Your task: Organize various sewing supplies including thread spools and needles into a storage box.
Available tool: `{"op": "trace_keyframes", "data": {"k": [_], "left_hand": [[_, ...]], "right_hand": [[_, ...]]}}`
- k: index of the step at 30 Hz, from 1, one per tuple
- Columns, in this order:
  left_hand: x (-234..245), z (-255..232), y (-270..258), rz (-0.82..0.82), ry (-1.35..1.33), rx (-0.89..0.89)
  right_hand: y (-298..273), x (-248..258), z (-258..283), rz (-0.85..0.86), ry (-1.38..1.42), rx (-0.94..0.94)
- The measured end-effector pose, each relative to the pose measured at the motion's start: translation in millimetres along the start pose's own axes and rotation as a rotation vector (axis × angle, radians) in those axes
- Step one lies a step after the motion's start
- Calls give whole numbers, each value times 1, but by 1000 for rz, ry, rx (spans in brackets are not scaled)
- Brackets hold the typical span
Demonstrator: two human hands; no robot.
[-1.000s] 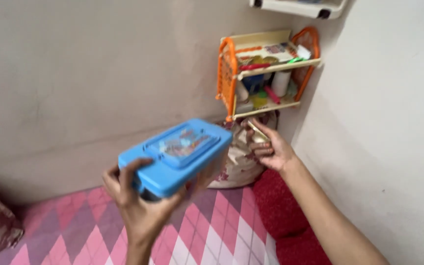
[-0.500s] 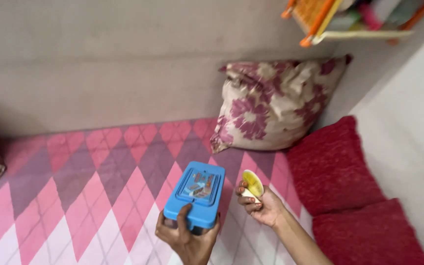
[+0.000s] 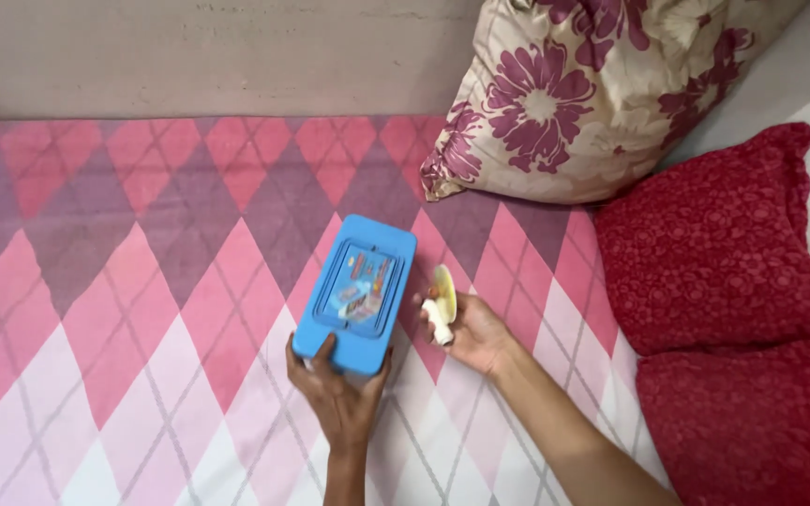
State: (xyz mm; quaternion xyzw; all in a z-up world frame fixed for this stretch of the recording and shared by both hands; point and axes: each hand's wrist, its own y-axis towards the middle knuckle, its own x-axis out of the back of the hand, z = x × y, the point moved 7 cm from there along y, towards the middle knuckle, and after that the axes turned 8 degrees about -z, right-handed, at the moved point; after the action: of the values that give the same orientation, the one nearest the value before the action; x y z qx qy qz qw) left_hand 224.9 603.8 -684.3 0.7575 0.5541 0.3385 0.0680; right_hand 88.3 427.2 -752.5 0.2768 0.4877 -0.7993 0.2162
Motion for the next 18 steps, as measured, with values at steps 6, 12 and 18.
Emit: {"op": "trace_keyframes", "data": {"k": [6, 12, 18], "left_hand": [[12, -26, -6, 94, 232, 81], [-59, -91, -14, 541, -358, 31], [-113, -111, -20, 758, -477, 150]], "right_hand": [[-4, 17, -16, -57, -46, -14], [-13, 52, -11, -65, -116, -20], [-20, 118, 3, -94, -365, 62]]}}
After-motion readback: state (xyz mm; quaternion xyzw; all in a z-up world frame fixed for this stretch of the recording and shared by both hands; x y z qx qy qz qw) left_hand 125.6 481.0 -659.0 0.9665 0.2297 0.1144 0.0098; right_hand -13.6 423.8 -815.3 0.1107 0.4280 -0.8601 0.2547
